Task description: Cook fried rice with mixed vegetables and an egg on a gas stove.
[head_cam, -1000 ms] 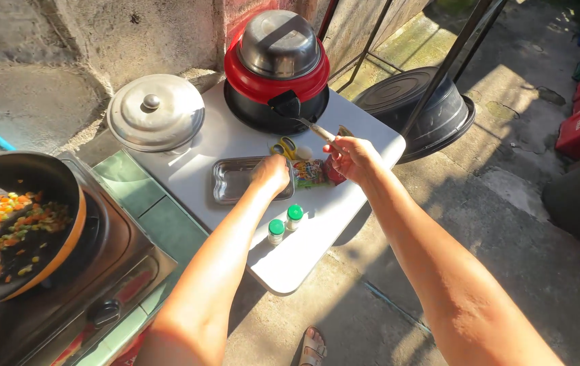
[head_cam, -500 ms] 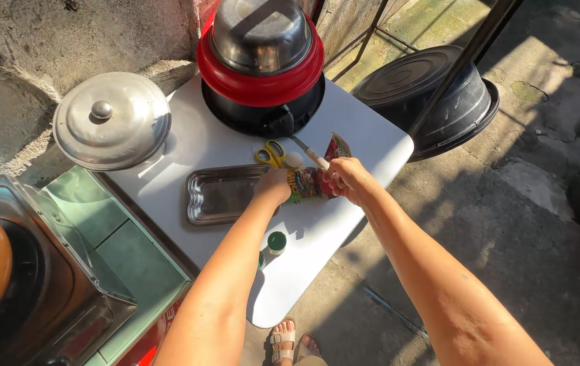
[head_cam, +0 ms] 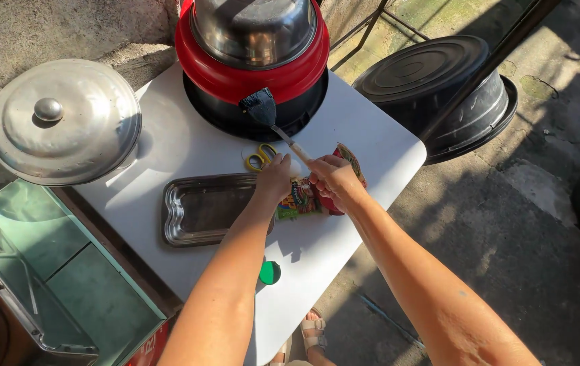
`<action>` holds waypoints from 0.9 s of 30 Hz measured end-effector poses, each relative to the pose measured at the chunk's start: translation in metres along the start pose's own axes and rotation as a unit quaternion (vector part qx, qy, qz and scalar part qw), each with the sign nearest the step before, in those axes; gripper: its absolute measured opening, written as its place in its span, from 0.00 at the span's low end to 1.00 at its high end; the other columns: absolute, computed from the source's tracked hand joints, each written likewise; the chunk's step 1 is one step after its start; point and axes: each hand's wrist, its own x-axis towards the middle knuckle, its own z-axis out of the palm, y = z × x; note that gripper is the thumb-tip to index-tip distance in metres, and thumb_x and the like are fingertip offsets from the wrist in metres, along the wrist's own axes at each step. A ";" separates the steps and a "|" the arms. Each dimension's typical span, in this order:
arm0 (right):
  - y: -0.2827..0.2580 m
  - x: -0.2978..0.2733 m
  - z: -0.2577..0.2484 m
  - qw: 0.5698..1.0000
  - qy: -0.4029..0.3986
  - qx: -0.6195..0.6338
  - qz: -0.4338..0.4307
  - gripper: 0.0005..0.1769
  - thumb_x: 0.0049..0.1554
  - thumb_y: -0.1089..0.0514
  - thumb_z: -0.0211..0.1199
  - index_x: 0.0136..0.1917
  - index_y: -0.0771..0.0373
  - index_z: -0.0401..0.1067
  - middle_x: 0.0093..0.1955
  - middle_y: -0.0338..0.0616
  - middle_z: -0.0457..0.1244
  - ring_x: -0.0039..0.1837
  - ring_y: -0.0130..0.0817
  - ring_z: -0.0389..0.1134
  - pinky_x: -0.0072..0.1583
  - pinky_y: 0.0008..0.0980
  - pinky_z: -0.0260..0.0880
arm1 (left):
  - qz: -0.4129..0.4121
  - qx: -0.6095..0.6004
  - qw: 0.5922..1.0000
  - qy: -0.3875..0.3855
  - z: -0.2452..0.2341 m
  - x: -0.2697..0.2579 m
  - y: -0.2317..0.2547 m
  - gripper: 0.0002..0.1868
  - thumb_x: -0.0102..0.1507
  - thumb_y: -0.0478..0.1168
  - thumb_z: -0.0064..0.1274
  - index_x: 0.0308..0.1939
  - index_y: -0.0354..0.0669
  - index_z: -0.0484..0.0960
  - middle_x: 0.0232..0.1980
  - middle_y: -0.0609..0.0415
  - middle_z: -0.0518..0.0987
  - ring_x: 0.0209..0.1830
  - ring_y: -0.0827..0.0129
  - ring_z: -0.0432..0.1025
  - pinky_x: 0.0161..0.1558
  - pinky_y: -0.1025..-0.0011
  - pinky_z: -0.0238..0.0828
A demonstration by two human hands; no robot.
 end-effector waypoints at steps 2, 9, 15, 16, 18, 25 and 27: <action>-0.003 0.005 0.002 1.000 -0.012 -0.003 -0.002 0.14 0.55 0.51 0.65 0.45 0.64 0.71 0.32 0.36 0.61 0.31 0.21 0.55 0.32 0.24 0.51 | 0.010 0.017 1.000 0.002 0.008 0.008 0.000 0.35 0.55 0.28 0.56 0.66 0.46 0.66 0.68 0.50 0.67 0.64 0.39 0.68 0.56 0.53 0.73; -0.008 0.024 0.005 0.999 -0.036 -0.038 0.002 0.13 0.56 0.51 0.64 0.45 0.63 0.72 0.32 0.35 0.61 0.31 0.20 0.56 0.33 0.23 0.53 | 0.050 0.024 0.997 0.057 0.056 0.030 -0.022 0.24 0.60 0.29 0.55 0.60 0.49 0.75 0.58 0.49 0.74 0.64 0.38 0.68 0.58 0.52 0.71; -0.009 0.035 0.000 0.997 -0.077 -0.002 -0.009 0.14 0.56 0.52 0.66 0.47 0.65 0.71 0.32 0.38 0.63 0.30 0.20 0.56 0.33 0.22 0.52 | -0.036 -0.099 0.991 0.083 0.035 0.029 -0.008 0.22 0.54 0.40 0.65 0.50 0.40 0.78 0.50 0.38 0.75 0.51 0.42 0.74 0.50 0.53 0.72; -0.012 0.036 0.002 0.996 -0.084 -0.004 -0.010 0.14 0.56 0.52 0.66 0.47 0.65 0.71 0.32 0.38 0.63 0.30 0.20 0.56 0.33 0.22 0.52 | -0.041 -0.097 0.991 0.088 0.040 0.034 -0.017 0.22 0.54 0.40 0.65 0.50 0.40 0.78 0.50 0.38 0.75 0.51 0.42 0.74 0.50 0.53 0.72; -0.020 0.036 0.007 0.996 -0.091 -0.009 -0.019 0.15 0.56 0.52 0.66 0.47 0.66 0.70 0.31 0.38 0.62 0.30 0.20 0.56 0.33 0.22 0.53 | -0.027 -0.293 0.950 0.107 0.046 0.044 -0.036 0.23 0.52 0.43 0.66 0.45 0.33 0.79 0.37 0.48 0.81 0.38 0.56 0.80 0.42 0.63 0.77; -0.052 0.025 0.042 0.985 -0.162 -0.015 -0.056 0.15 0.55 0.53 0.64 0.51 0.64 0.69 0.33 0.39 0.64 0.31 0.21 0.58 0.35 0.24 0.58 | -0.148 -0.591 0.793 0.017 -0.069 -0.008 -0.025 0.24 0.65 0.47 0.58 0.51 0.24 0.78 0.32 0.50 0.74 0.27 0.68 0.67 0.28 0.71 0.65; -0.058 0.022 0.061 0.980 -0.189 -0.016 -0.060 0.13 0.58 0.54 0.62 0.53 0.62 0.69 0.36 0.38 0.63 0.33 0.21 0.59 0.38 0.25 0.59 | -0.216 -0.665 0.711 0.074 -0.111 -0.035 -0.013 0.24 0.62 0.47 0.56 0.59 0.42 0.73 0.45 0.54 0.77 0.35 0.72 0.76 0.39 0.76 0.79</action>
